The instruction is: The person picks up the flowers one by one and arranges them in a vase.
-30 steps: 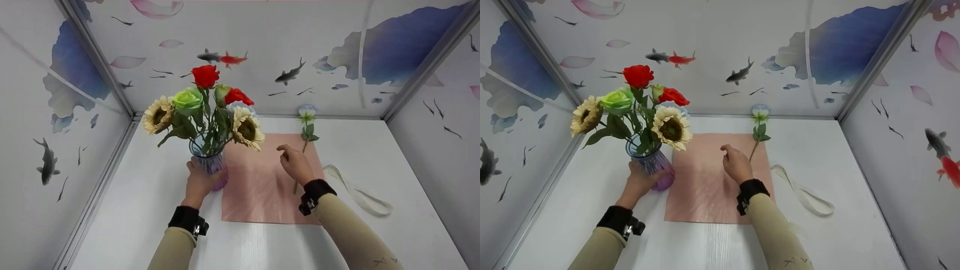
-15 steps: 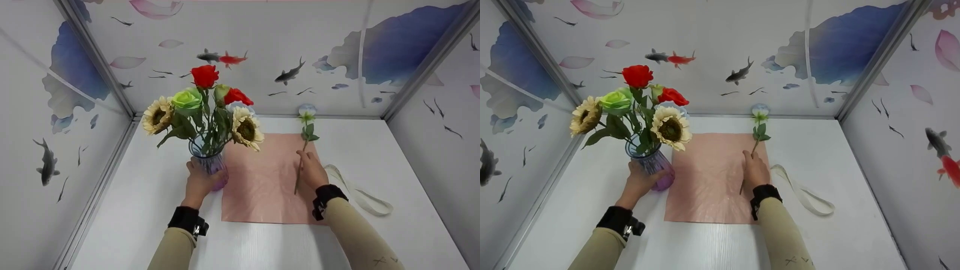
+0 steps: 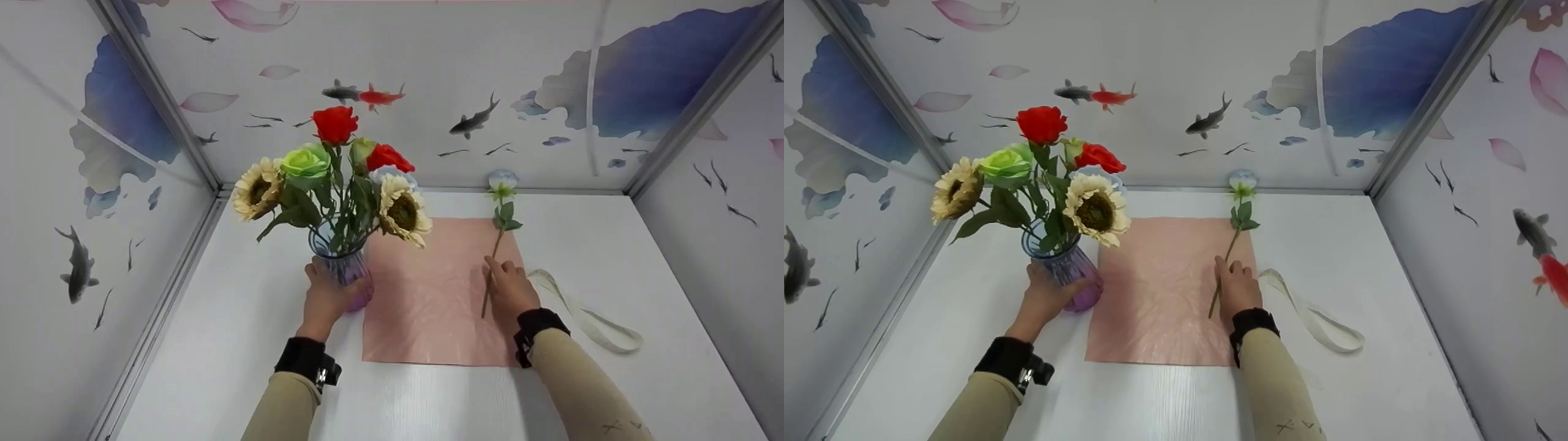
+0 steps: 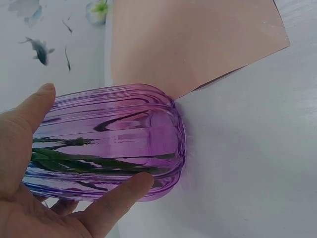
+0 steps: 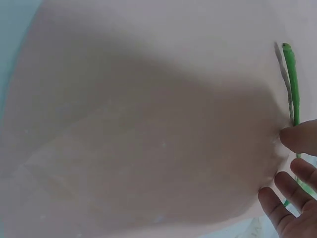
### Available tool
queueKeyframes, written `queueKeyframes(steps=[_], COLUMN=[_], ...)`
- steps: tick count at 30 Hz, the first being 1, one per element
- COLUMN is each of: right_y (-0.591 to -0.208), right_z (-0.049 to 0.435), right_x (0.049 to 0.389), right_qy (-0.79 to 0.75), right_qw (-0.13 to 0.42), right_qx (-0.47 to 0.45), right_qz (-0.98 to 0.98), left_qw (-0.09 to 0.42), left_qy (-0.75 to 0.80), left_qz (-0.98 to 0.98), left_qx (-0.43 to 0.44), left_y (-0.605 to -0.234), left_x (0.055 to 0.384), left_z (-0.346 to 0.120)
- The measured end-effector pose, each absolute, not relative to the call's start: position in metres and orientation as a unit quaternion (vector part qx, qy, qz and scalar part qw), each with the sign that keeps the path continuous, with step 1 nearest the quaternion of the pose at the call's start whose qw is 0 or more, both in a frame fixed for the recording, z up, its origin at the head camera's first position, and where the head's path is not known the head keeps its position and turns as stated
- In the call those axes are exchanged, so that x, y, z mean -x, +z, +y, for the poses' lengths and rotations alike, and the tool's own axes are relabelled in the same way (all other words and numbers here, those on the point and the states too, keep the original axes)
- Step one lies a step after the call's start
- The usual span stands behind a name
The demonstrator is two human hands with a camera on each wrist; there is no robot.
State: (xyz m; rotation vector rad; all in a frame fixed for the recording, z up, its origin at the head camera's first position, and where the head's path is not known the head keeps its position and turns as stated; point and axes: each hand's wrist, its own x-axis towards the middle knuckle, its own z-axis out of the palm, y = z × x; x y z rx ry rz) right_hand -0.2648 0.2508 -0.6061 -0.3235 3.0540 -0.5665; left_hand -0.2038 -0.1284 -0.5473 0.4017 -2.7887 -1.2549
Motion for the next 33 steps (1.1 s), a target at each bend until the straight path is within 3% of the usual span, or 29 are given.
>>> queueKeyframes(steps=[13,33], right_y=[-0.607,-0.617], right_z=[0.249,0.258], right_x=[0.265,0.263], right_qy=[-0.181,-0.162], right_qw=[0.028,-0.087], right_qx=[0.105,0.197], right_qz=[0.977,0.963], left_qw=[0.036,0.018], left_qy=[-0.407,-0.405], left_qz=[-0.904,-0.904], left_qx=[-0.126,-0.135], left_y=[-0.550,-0.546], left_x=[0.204,0.204], left_z=[-0.129,-0.128])
